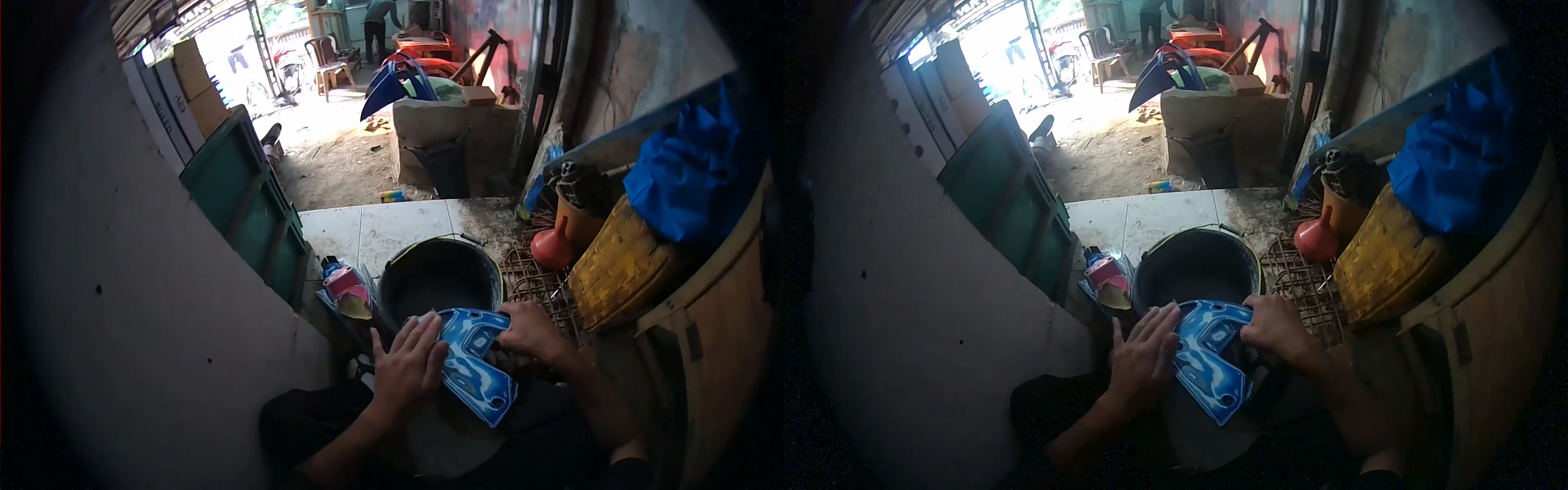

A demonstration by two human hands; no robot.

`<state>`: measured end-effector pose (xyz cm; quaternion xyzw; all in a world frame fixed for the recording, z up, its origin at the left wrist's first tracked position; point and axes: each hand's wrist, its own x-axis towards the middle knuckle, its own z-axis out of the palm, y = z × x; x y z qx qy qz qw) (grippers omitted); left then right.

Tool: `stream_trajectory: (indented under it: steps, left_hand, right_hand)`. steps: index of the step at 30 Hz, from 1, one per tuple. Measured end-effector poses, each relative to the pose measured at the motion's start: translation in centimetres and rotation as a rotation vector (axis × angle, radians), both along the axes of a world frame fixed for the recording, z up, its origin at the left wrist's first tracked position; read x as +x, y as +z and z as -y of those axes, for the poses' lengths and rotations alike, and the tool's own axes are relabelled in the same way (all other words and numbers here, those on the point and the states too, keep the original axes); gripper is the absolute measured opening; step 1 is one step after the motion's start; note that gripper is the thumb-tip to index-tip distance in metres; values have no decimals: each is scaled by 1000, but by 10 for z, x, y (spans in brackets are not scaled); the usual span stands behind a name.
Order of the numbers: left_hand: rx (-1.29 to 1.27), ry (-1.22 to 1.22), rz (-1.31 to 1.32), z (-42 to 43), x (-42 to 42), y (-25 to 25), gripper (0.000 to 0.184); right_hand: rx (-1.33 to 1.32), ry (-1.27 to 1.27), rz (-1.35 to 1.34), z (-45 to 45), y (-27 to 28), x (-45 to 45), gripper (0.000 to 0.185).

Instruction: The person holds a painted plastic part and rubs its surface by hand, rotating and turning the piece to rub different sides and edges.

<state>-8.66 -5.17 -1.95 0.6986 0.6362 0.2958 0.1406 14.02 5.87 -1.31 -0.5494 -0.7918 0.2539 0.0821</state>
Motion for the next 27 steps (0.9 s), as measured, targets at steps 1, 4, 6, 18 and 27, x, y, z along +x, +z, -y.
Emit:
stream_trajectory:
  steps: [1, 4, 6, 18, 27]
  left_hand:
    - [3, 12, 19, 4, 2, -1, 48]
    - [179, -377, 8, 17, 12, -1, 53]
    - [134, -381, -25, 16, 12, 4, 53]
    - [85, -372, 88, 9, 6, 2, 52]
    - [-44, -361, 35, 10, 5, 5, 55]
  right_hand:
    - [-1, 7, 14, 1, 3, -2, 39]
    - [40, 37, 44, -1, 2, 0, 40]
    - [65, 57, 32, 0, 2, 1, 38]
    - [13, 53, 17, 4, 17, -8, 39]
    - [83, 105, 15, 0, 6, -3, 42]
